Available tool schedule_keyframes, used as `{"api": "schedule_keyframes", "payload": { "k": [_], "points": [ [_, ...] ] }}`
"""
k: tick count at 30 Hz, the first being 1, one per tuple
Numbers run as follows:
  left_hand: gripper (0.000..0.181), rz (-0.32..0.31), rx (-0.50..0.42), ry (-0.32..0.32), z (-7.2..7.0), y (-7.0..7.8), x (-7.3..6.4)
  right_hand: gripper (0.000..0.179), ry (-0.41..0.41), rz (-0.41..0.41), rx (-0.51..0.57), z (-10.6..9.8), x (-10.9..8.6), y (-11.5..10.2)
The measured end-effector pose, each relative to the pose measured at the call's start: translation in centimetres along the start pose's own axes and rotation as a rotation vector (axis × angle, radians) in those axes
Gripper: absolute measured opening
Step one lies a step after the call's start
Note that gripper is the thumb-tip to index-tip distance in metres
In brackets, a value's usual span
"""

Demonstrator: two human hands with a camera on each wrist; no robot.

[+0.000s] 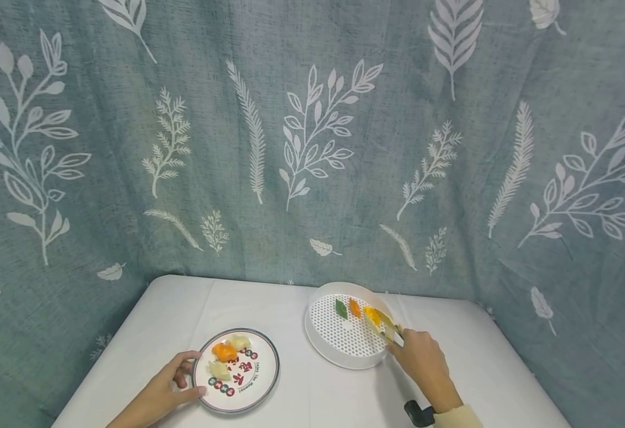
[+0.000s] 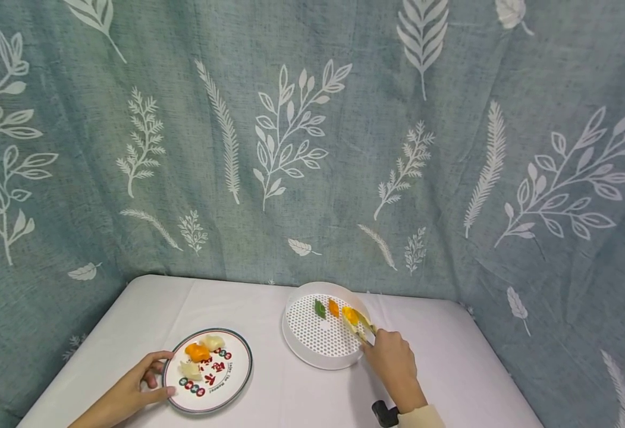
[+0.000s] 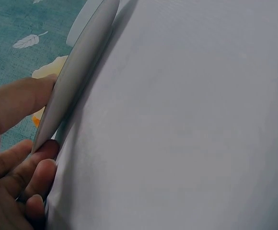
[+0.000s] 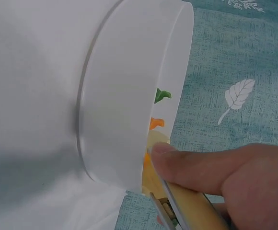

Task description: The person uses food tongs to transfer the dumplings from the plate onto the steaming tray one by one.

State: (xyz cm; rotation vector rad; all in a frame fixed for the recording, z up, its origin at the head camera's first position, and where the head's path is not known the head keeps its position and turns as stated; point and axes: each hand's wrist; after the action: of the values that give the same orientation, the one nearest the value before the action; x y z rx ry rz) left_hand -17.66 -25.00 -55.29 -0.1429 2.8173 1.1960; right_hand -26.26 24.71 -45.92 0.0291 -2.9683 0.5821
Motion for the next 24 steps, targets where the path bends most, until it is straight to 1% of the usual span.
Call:
{"api": "schedule_keyframes", "payload": {
  "k": [6, 9, 14, 16, 20, 24],
  "points": [
    [0.083, -0.005, 0.006, -0.001, 0.0, 0.1, 0.0, 0.045, 0.013, -0.007, 0.023, 0.2, -0.1, 0.3],
    [0.084, -0.011, 0.009, -0.002, 0.0, 0.2, 0.0, 0.049, 0.043, -0.028, 0.032, 0.3, -0.2, 0.6],
    [0.084, -0.015, 0.014, 0.0, 0.0, 0.3, -0.1, 0.063, 0.103, -0.081, 0.047, 0.1, -0.4, 0.9],
    [0.085, -0.016, 0.015, 0.0, 0.0, 0.3, 0.0, 0.064, 0.122, -0.101, 0.061, 0.1, -0.5, 0.9],
    [0.085, -0.011, 0.013, 0.001, 0.1, 0.2, 0.0, 0.066, 0.134, -0.144, 0.108, 0.0, -0.9, 0.5],
    [0.085, -0.008, 0.013, 0.002, 0.1, 0.2, -0.1, 0.07, 0.116, -0.181, 0.176, -0.1, -1.7, -0.6]
  ]
}}
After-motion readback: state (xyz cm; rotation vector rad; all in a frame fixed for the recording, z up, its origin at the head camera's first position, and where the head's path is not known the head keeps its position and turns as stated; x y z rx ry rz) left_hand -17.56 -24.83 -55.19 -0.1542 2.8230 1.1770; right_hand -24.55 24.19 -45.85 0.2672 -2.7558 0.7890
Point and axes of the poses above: each hand's wrist, its own x-axis towards the middle knuckle, its own z-axis out of the palm, y = z × x, and after that the axes turned 10 degrees about x, right-handed
